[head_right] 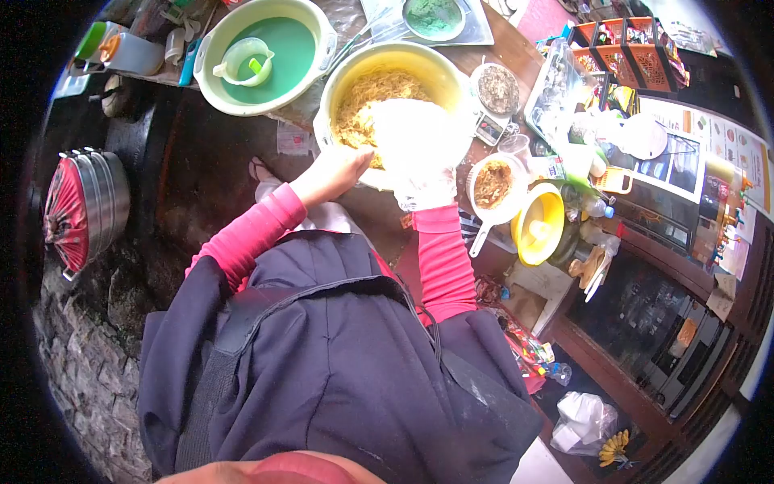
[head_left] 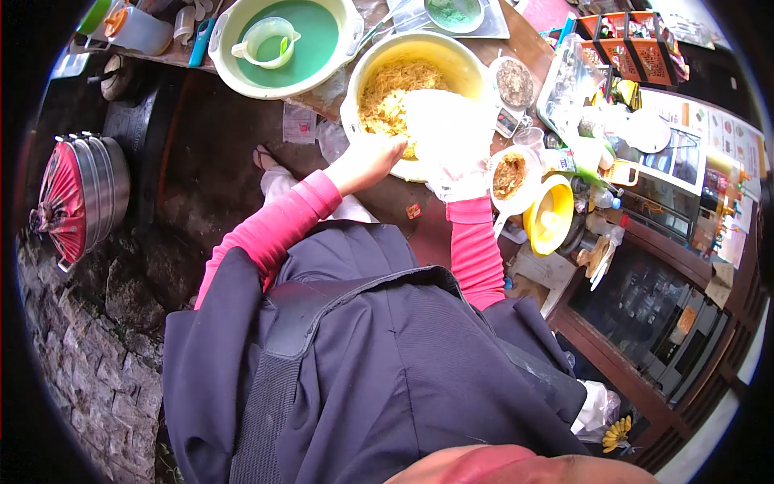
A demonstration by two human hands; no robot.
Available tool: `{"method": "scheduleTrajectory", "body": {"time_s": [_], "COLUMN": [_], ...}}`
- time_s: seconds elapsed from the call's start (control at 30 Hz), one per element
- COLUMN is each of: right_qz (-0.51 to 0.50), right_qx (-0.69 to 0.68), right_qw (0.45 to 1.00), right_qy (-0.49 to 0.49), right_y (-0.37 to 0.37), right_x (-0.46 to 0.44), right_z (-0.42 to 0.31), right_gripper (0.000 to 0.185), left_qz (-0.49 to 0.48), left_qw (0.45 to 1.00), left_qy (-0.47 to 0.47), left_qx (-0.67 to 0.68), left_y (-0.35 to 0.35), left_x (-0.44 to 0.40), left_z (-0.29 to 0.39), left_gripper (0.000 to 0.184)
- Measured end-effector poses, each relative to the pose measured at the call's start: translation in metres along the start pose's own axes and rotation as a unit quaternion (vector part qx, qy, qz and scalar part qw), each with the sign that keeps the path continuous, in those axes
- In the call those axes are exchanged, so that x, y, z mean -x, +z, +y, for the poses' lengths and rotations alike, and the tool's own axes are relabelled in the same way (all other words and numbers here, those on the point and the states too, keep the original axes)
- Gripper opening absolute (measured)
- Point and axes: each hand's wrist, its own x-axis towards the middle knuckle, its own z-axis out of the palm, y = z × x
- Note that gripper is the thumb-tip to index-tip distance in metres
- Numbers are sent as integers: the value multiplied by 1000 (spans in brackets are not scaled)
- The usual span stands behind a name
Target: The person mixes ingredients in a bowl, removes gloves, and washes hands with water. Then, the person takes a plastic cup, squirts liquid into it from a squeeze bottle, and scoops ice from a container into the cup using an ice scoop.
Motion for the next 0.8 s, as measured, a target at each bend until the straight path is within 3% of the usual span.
{"method": "scheduleTrajectory", "body": {"time_s": [0.07, 0.13, 0.3, 0.57, 0.8], "right_qz": [19, 30, 76, 69, -42], "right_qx": [131, 127, 109, 33, 1], "right_qw": [990, 990, 988, 990, 983], "right_qy": [-52, -56, -82, 117, 176], "right_y": [-3, -7, -11, 25, 33], "right_x": [-1, 1, 3, 11, 13], "right_z": [0, -3, -9, 18, 25], "right_gripper": [34, 34, 34, 36, 40], "left_qz": [-11, -23, 57, 60, 29], "left_qw": [1000, 999, 997, 996, 993], "left_qy": [-18, -36, -46, -52, -100], "left_qx": [-7, -15, -18, 35, 53], "left_y": [-1, 0, -8, -7, -20], "left_x": [-2, -5, -13, 7, 10], "left_z": [-4, -10, -19, -10, -1], "left_gripper": [16, 17, 18, 24, 28]}}
